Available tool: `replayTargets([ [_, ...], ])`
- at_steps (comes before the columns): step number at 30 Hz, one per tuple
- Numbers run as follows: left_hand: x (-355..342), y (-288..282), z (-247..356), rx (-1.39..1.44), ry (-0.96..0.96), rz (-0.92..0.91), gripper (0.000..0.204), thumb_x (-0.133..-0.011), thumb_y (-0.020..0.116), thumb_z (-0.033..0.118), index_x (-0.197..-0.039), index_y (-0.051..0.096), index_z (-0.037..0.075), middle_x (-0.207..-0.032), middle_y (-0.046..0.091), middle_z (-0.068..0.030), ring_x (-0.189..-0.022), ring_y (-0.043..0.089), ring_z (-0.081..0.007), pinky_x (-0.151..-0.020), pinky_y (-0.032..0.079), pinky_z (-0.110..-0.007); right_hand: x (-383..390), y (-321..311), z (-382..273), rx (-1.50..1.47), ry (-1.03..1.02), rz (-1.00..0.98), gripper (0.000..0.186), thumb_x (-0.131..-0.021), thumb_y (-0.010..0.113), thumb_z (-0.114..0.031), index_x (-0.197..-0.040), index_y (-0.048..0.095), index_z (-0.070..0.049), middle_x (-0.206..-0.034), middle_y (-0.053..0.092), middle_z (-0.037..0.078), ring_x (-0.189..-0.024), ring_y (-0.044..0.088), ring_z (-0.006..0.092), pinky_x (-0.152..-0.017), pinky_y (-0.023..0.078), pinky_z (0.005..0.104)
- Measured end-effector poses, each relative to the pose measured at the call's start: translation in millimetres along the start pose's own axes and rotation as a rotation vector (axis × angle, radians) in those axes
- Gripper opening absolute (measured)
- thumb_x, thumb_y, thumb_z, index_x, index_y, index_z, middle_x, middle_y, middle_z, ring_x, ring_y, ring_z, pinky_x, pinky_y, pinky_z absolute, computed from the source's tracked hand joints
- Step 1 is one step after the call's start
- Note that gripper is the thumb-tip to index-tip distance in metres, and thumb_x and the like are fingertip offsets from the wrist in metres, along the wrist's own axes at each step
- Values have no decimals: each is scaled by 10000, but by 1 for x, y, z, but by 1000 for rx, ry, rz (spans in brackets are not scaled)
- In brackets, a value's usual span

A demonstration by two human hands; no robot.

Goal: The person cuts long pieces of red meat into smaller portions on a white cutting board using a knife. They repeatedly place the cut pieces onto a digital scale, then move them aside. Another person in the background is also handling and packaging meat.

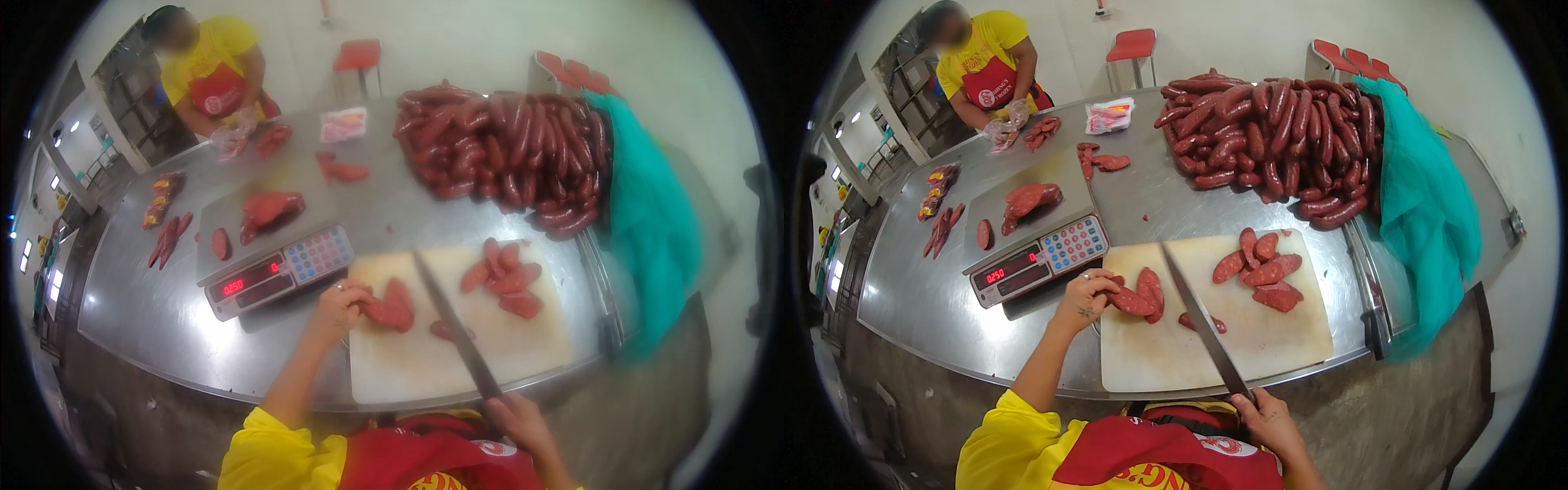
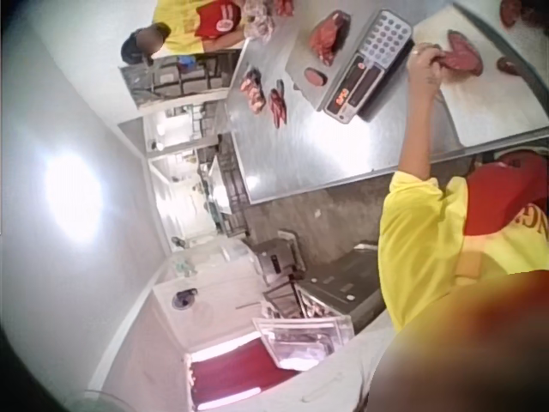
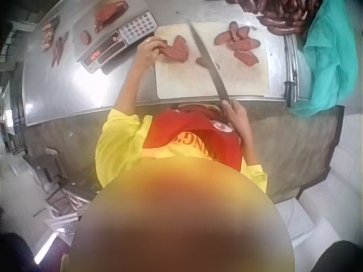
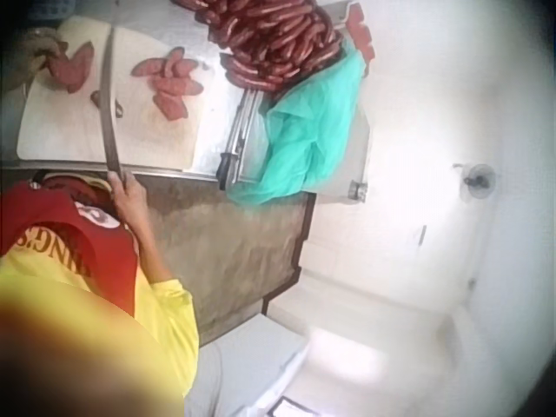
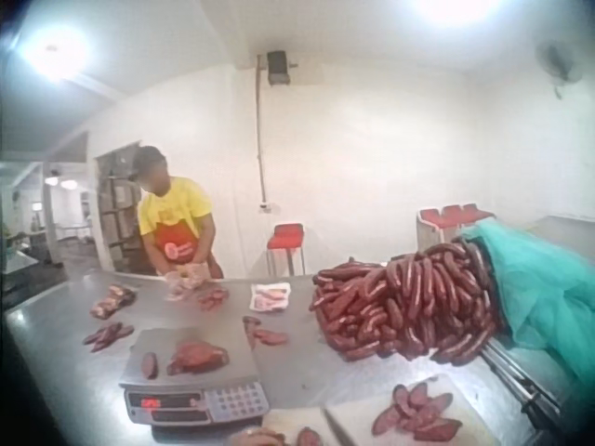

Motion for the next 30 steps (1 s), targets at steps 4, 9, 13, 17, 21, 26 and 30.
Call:
replayTargets([
  [4, 11, -18, 4, -133, -72, -19, 277, -687, 565, -94, -857, 706, 74, -1007, 604, -114, -868, 638, -264, -753, 533, -323, -3, 9, -17, 359, -83, -41, 490, -903, 556, -464, -942, 588, 23, -705, 622, 224, -692, 627, 394, -654, 490, 425],
  [9, 8, -32, -10, -71, -152, 41, 278, -691, 571, -100, -862, 706, 71, -1037, 582, -126, -881, 631, -264, -762, 529, -332, 2, 10, -29, 561, -41, -128, 498, -906, 533, -488, -983, 587, 1, -764, 629, 257, -809, 611, 446, -721, 478, 477],
  [13, 0, -31, -6, -154, -23, -34, 283, -694, 560, -105, -876, 691, 69, -1047, 564, -126, -913, 617, -276, -796, 519, -327, 8, 12, -36, 535, 2, -244, 506, -910, 521, -499, -1006, 592, -7, -792, 632, 265, -818, 609, 451, -728, 478, 484],
  [17, -6, -24, 15, -215, -49, -214, 265, -699, 569, -100, -864, 676, 79, -1042, 551, -121, -936, 607, -285, -820, 511, -321, 2, 20, -53, 475, -143, -311, 518, -913, 520, -503, -1013, 588, 1, -744, 629, 228, -728, 633, 385, -684, 493, 430],
  [21, -19, -30, 25, 46, -227, -316, 241, -706, 579, -87, -842, 669, 90, -1030, 551, -114, -926, 608, -290, -820, 515, -330, -17, 21, -68, 349, -10, -438, 470, -936, 519, -451, -963, 576, 15, -648, 596, 123, -598, 612, 223, -576, 488, 340],
  [26, -30, -42, 21, -153, 6, -263, 211, -711, 590, -61, -830, 668, 94, -1015, 561, -114, -908, 612, -299, -805, 526, -346, -8, 13, -72, 181, 57, -566, 387, -952, 527, -388, -884, 562, -9, -601, 545, 38, -510, 531, 105, -466, 425, 258],
  [30, -19, -34, 17, -142, -51, -410, 172, -723, 608, -44, -814, 664, 90, -1012, 568, -119, -913, 614, -291, -794, 527, -350, -2, 12, -67, -189, 353, -614, 358, -941, 550, -385, -870, 564, -34, -586, 529, 20, -467, 485, 84, -431, 383, 225],
])
Point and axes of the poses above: each hand's wrist, its own x-axis away from the middle knuckle, its own y-axis out of the palm, z = x × y, the point moved 2 cm from there along -x, towards the middle knuckle
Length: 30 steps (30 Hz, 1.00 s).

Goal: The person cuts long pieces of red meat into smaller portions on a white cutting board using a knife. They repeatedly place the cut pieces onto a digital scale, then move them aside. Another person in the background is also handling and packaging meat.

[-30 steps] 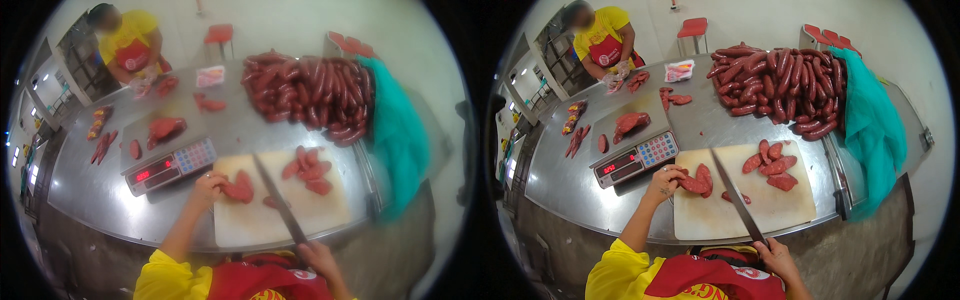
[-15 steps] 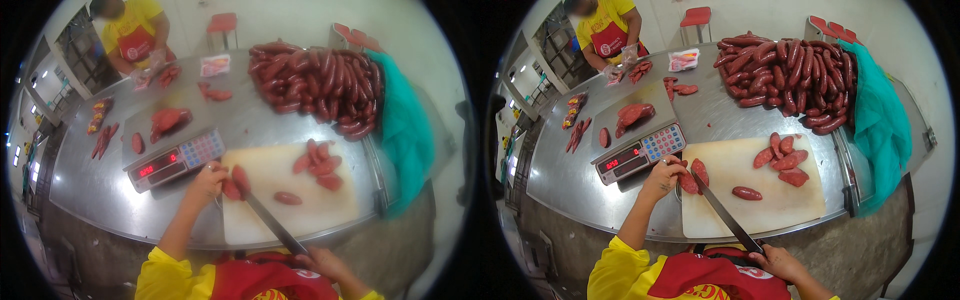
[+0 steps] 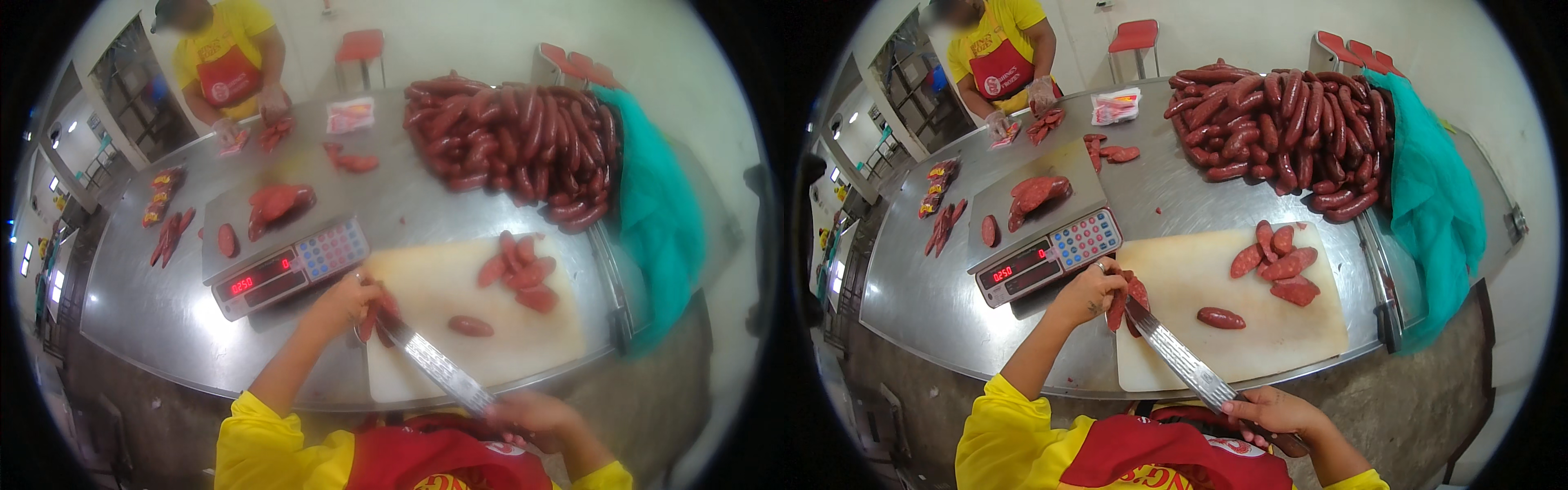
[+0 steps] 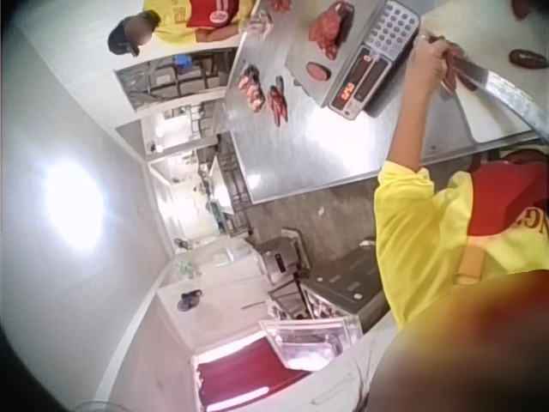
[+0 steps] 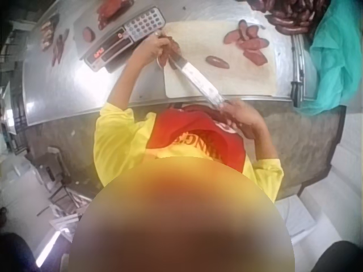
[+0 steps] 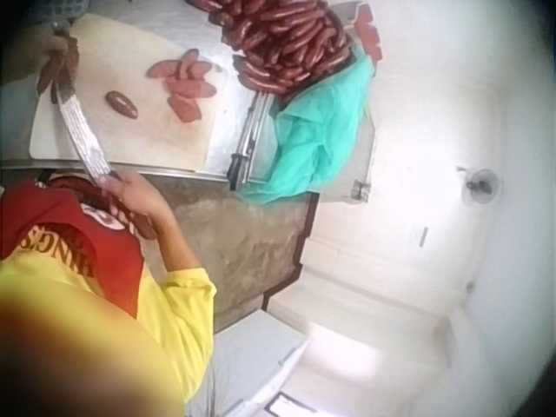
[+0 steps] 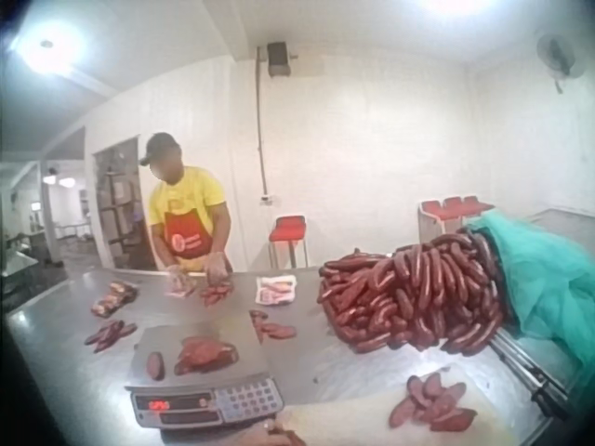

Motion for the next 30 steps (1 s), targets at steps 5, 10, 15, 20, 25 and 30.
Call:
replayTargets([
  [5, -2, 9, -1, -63, 62, 27, 180, -711, 592, -58, -805, 656, 81, -973, 586, -125, -903, 610, -302, -768, 523, -353, -16, 2, -12, -57, -72, -110, 382, -927, 566, -402, -858, 562, -26, -587, 529, 24, -453, 475, 92, -420, 387, 227],
  [10, -11, -3, -13, -87, 117, 205, 200, -698, 568, -73, -804, 654, 73, -932, 586, -125, -870, 602, -309, -744, 508, -350, 1, -5, 3, 9, 52, -66, 335, -920, 590, -377, -853, 578, -48, -607, 531, 9, -484, 480, 84, -436, 384, 221],
  [15, -10, -68, -35, -206, 110, 623, 186, -699, 556, -67, -785, 660, 61, -860, 591, -124, -829, 607, -294, -742, 490, -360, 18, -8, 16, 123, 85, -78, 277, -928, 596, -309, -861, 593, -40, -627, 534, -3, -504, 478, 72, -450, 367, 210],
  [20, -1, -159, -82, -314, -158, 917, 224, -738, 569, -22, -892, 696, 79, -964, 640, -143, -871, 614, -309, -774, 486, -365, 28, -14, 18, 13, -75, -14, 267, -902, 603, -261, -858, 622, 1, -648, 569, 33, -533, 509, 95, -470, 377, 226],
  [25, 30, -184, -107, -524, -205, 1081, 304, -794, 580, 29, -1092, 626, 73, -960, 630, -154, -903, 616, -262, -817, 476, -344, 44, -16, 33, -78, -230, 160, 308, -850, 610, -271, -859, 635, 36, -637, 578, 70, -526, 513, 122, -476, 375, 248],
  [30, 36, -68, -74, 20, -101, 779, 326, -827, 626, 119, -1134, 584, 20, -1042, 624, -103, -939, 604, -210, -848, 471, -316, 41, -9, 44, -196, -431, 250, 270, -896, 580, -311, -787, 578, -64, -588, 555, 23, -431, 451, 91, -405, 324, 231],
])
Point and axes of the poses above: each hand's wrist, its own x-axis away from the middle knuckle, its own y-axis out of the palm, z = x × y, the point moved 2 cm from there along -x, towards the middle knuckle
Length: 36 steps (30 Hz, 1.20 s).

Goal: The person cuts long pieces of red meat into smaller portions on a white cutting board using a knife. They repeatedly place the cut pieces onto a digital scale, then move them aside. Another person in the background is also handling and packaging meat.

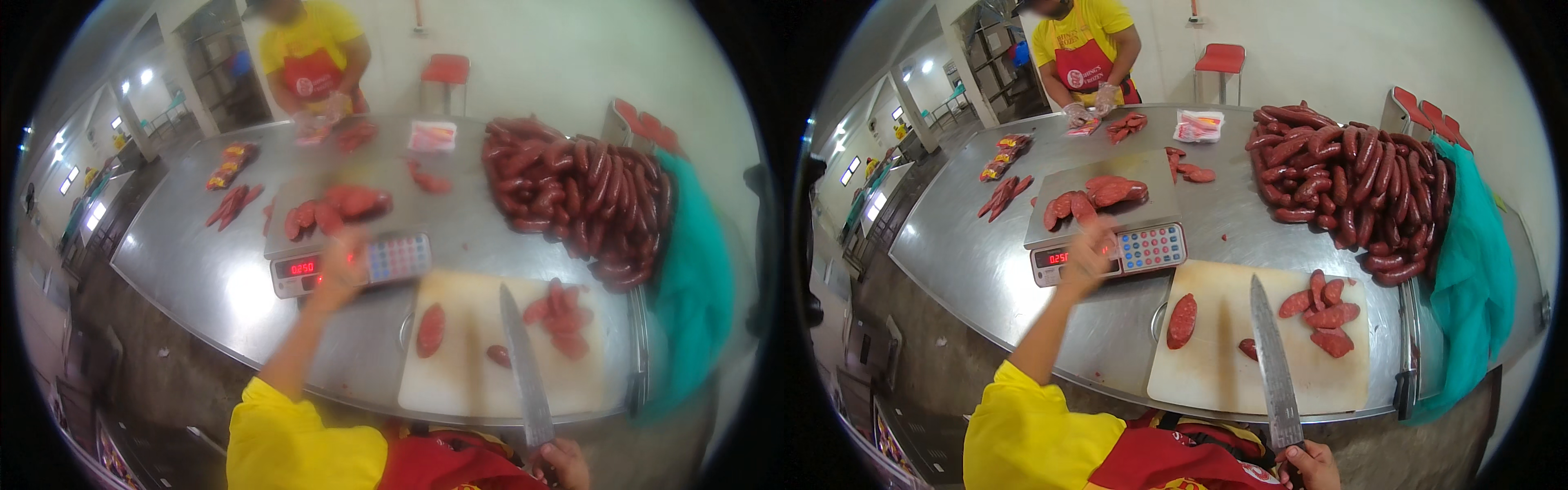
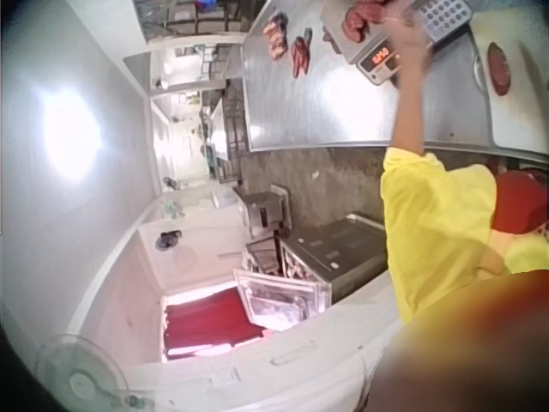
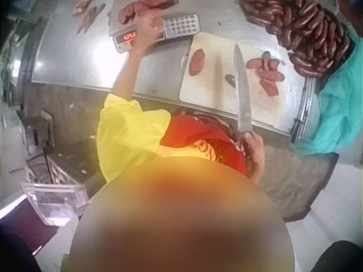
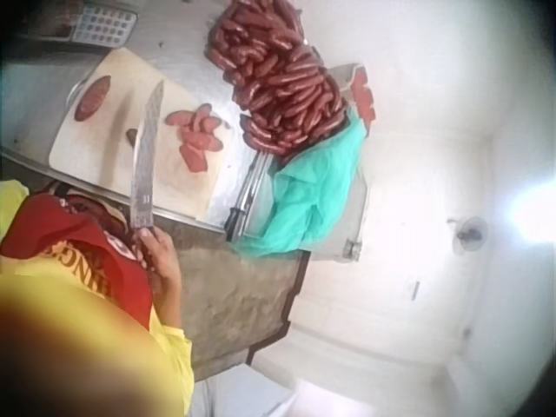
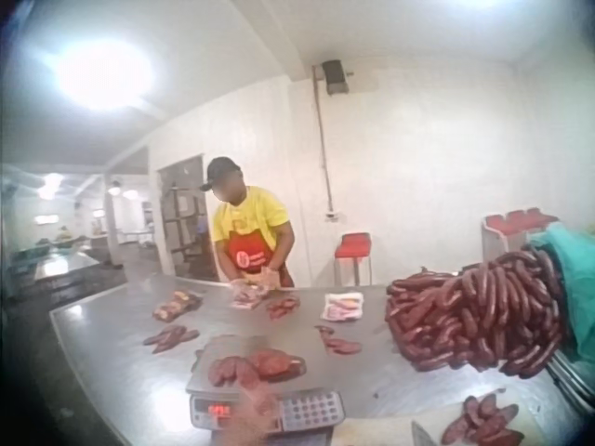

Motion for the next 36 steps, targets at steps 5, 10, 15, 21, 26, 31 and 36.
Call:
replayTargets([
  [5, 114, 114, 57, -78, -114, -599, 799, -848, 654, 364, -1419, 253, -27, -1430, 301, -300, -1347, 280, -433, -1100, 244, -489, -1, 1, 3, -33, -64, 71, 272, -902, 575, -315, -818, 600, -58, -554, 536, 9, -420, 447, 84, -402, 329, 230],
  [10, 120, 167, 97, 5, -151, -353, 788, -906, 575, 316, -1453, 114, -15, -1447, 253, -316, -1357, 241, -454, -1106, 211, -499, 0, 7, 4, -46, -102, 142, 258, -914, 564, -320, -852, 597, -71, -532, 517, -8, -406, 436, 71, -375, 304, 204],
  [15, 107, 192, 130, 495, -270, -563, 777, -913, 573, 300, -1457, 116, -16, -1349, 412, -324, -1255, 433, -424, -1079, 287, -410, -6, 12, 3, 8, -97, 146, 270, -914, 563, -341, -873, 598, -76, -537, 516, -10, -392, 433, 75, -353, 280, 207],
  [21, 80, 146, 103, 443, -242, -364, 768, -879, 634, 329, -1436, 240, -25, -1379, 416, -275, -1276, 435, -351, -1071, 307, -397, 2, 11, 4, 38, -142, 242, 270, -908, 569, -339, -879, 606, -73, -545, 505, -18, -411, 439, 70, -372, 287, 213],
  [26, 34, 49, 33, 175, -281, 51, 651, -859, 669, 307, -1366, 398, 1, -1293, 532, -197, -1207, 506, -303, -1021, 376, -369, 2, 14, 7, -3, -146, 323, 243, -900, 584, -305, -875, 613, -65, -557, 499, -28, -434, 444, 66, -400, 309, 215],
  [31, -10, -52, -17, 108, -214, 444, 549, -865, 633, 226, -1324, 437, -2, -1315, 496, -205, -1196, 495, -331, -974, 405, -395, -3, 20, 6, -41, -179, 345, 227, -897, 595, -283, -877, 614, -58, -567, 506, -30, -447, 449, 64, -412, 321, 213],
  [36, -42, -86, -63, -466, -323, 143, 1097, -696, 739, 556, -1464, 152, 38, -1350, 441, -269, -1273, 415, -398, -1065, 295, -475, -11, 26, 3, -80, -148, 317, 216, -896, 602, -277, -852, 608, -65, -556, 514, -17, -424, 455, 72, -388, 323, 215],
])
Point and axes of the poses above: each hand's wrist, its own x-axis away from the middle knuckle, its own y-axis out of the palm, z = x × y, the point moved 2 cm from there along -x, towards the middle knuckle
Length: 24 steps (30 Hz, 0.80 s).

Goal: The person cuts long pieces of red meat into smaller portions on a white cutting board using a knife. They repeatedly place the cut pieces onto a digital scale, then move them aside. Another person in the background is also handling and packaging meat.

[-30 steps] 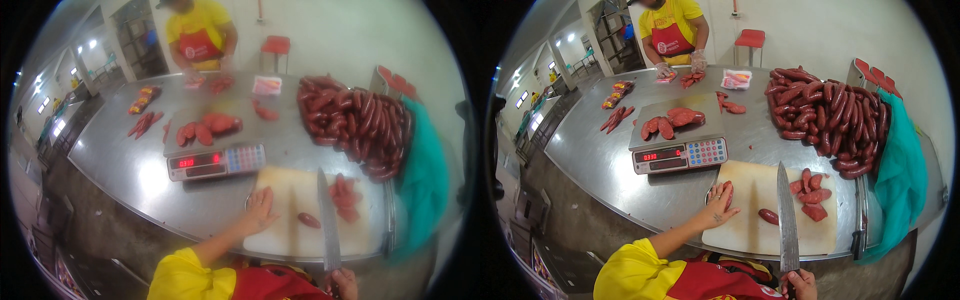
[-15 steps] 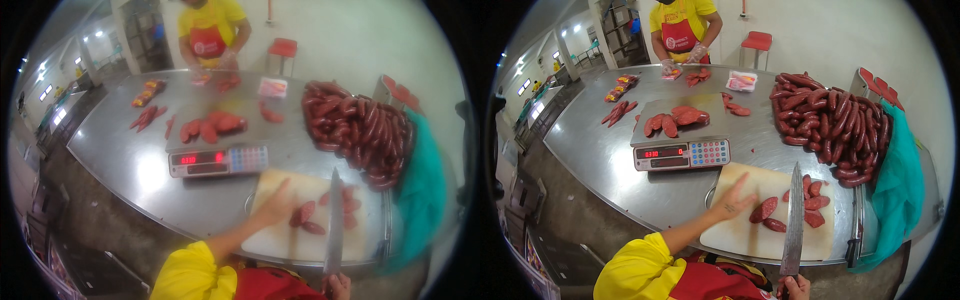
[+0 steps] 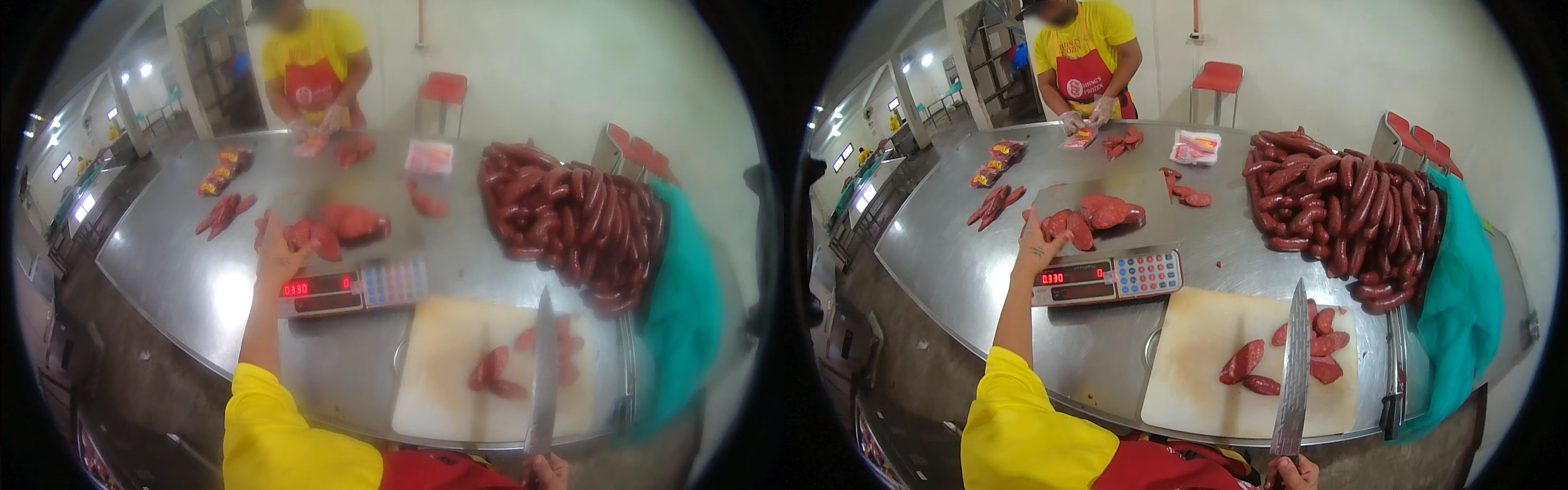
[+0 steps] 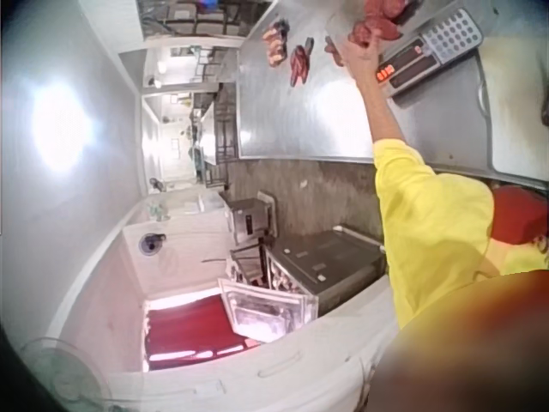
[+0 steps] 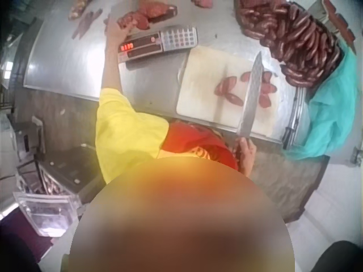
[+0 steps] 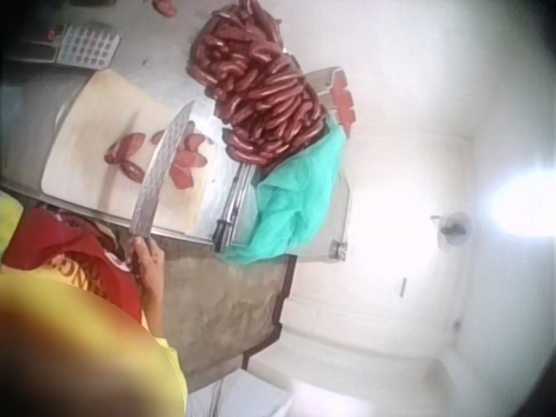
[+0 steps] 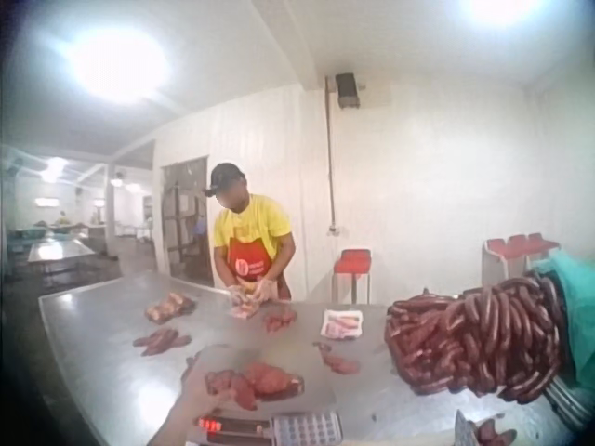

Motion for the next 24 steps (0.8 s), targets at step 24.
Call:
replayTargets([
  [24, 18, 71, 149, 591, 386, -506, 800, -737, 762, 419, -1358, 438, 33, -1464, 325, -234, -1388, 264, -353, -1116, 232, -420, 7, 8, -4, -29, -132, 314, 221, -895, 618, -241, -861, 597, -24, -594, 593, 51, -454, 539, 115, -397, 369, 228],
])
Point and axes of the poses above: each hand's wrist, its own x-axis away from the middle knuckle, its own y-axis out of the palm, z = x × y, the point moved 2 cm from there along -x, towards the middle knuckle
